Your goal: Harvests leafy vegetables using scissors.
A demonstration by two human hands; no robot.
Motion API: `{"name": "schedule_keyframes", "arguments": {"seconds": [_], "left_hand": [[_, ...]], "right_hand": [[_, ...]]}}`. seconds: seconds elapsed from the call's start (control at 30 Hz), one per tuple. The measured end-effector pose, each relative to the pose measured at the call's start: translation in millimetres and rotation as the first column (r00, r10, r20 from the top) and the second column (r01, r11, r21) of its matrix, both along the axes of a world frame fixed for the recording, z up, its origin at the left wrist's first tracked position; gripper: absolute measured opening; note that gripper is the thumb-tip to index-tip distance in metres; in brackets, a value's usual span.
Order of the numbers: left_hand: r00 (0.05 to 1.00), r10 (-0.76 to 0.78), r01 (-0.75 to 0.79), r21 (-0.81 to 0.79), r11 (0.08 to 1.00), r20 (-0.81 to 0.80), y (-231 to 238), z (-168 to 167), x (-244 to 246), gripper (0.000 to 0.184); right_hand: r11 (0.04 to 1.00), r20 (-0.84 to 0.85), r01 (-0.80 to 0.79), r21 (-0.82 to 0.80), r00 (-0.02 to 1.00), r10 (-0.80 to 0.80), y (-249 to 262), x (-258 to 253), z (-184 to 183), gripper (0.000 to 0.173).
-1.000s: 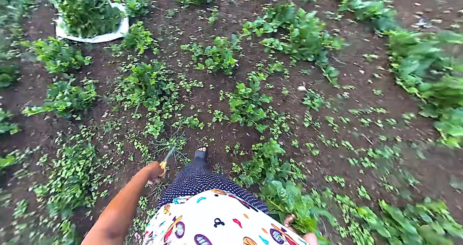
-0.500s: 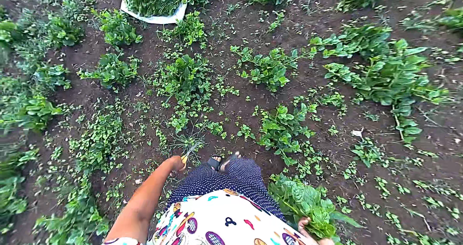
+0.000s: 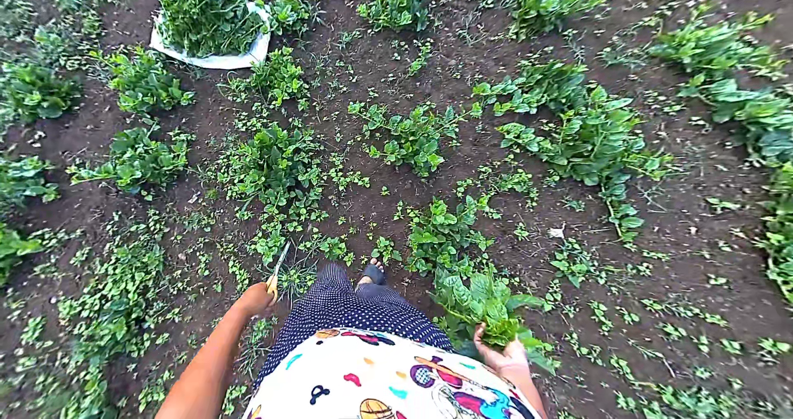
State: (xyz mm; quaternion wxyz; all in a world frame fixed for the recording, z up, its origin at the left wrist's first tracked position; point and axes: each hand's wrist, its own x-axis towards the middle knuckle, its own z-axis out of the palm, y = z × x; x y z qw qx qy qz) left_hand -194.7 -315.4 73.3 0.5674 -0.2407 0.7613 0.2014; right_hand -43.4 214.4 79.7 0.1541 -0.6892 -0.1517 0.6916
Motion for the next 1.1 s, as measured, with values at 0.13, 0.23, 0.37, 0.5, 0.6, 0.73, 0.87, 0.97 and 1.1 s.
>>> {"name": "schedule_keyframes", "arguments": {"seconds": [0.13,0.23,0.37,0.5,0.6,0.73,0.87,0.97,1.1], "left_hand": [[0.998,0.056,-0.056,0.003,0.998,0.012,5,2,-16,0.037],[0.995,-0.048,0.052,-0.043,0.998,0.085,-9,0,-23,0.041],[0.973,-0.176,0.190,-0.083,0.978,0.151,-44,-15,-54,0.045],[0.988,-0.118,0.130,-0.128,0.983,0.098,-72,-13,-134,0.042],[0.990,-0.129,0.134,-0.122,0.983,0.050,-89,-7,-214,0.040],[0.979,-0.204,0.206,-0.108,0.973,0.031,-97,-13,-327,0.040],[0.883,-0.468,0.469,-0.144,0.872,0.038,-55,2,-442,0.043],[0.851,-0.523,0.514,-0.134,0.848,-0.051,-2,16,-511,0.043],[0.844,-0.512,0.509,-0.061,0.859,-0.160,65,11,-581,0.045]], "right_hand": [[0.994,0.025,-0.107,-0.025,0.994,0.107,4,-50,5,0.036],[0.990,0.033,-0.133,-0.041,0.990,0.135,4,-89,7,0.036],[0.994,0.024,-0.097,-0.050,0.995,0.099,0,-132,3,0.035],[1.000,0.021,-0.009,-0.005,1.000,0.009,-27,-177,5,0.034],[0.998,0.037,0.055,0.018,0.998,-0.056,-48,-208,6,0.033],[0.993,0.027,0.121,0.013,0.992,-0.121,-70,-257,18,0.033],[0.991,0.074,0.134,0.022,0.988,-0.135,-94,-296,23,0.033],[0.992,0.088,0.129,0.007,0.988,-0.129,-100,-324,23,0.033],[0.988,0.060,0.150,-0.037,0.987,-0.147,-87,-374,11,0.032]]}}
